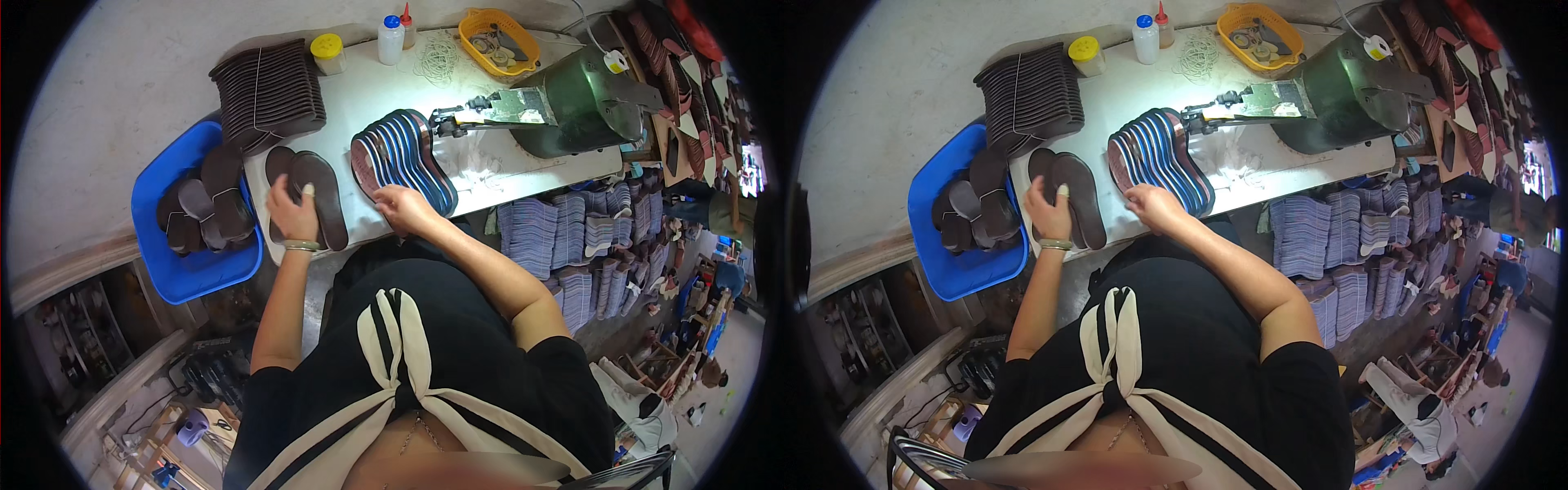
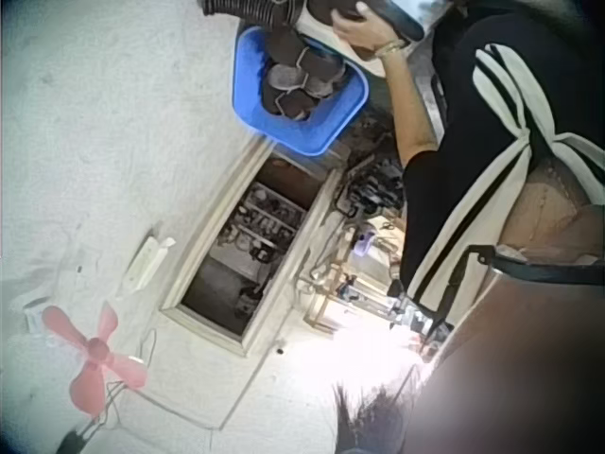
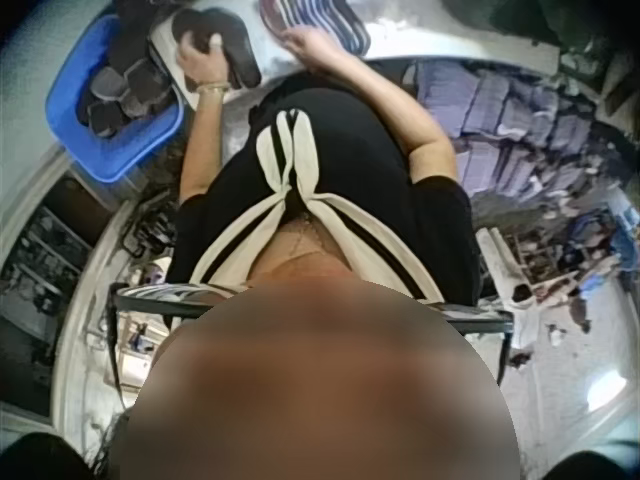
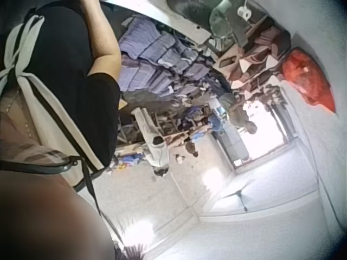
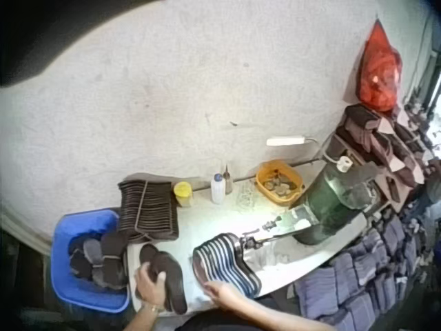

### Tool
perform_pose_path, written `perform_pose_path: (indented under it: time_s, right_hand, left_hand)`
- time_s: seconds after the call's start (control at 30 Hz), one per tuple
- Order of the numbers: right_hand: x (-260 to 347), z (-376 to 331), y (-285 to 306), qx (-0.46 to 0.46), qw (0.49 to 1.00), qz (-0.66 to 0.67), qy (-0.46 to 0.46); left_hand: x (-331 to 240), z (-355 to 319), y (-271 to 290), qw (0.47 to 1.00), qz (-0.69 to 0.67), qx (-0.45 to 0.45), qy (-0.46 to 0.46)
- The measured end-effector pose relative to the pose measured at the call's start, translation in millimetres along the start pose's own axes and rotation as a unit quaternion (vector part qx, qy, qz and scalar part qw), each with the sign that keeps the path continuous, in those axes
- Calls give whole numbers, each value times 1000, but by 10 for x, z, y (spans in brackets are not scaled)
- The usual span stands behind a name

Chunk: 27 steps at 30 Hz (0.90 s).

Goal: The recorder is using a specialized shoe-stitching machine to attach or finish the soles of slippers/shoes.

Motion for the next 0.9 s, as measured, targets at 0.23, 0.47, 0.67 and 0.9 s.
perform_pose_path:
  time_s: [0.23,0.47,0.67,0.9]
  right_hand:
    - [-268,110,32,-113,993,-20,-28]
    - [-302,105,246,-171,980,-86,-54]
    - [-450,101,501,-97,970,149,-164]
    - [-213,-38,857,2,876,421,-234]
  left_hand:
    - [-28,-1287,-1266,859,-197,330,338]
    - [-305,-1365,-1082,641,-361,329,591]
    - [-243,-1246,-1003,563,-471,395,552]
    - [-1034,-704,-1044,500,-520,517,460]
Point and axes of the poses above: each hand's wrist, its own z-axis towards the middle knuckle, its own y-axis out of the back of the hand, x = y × z, the point moved 7 cm from there along z, towards the middle knuckle, and after that the axes turned 11 degrees about -x, right-handed, at the moved point
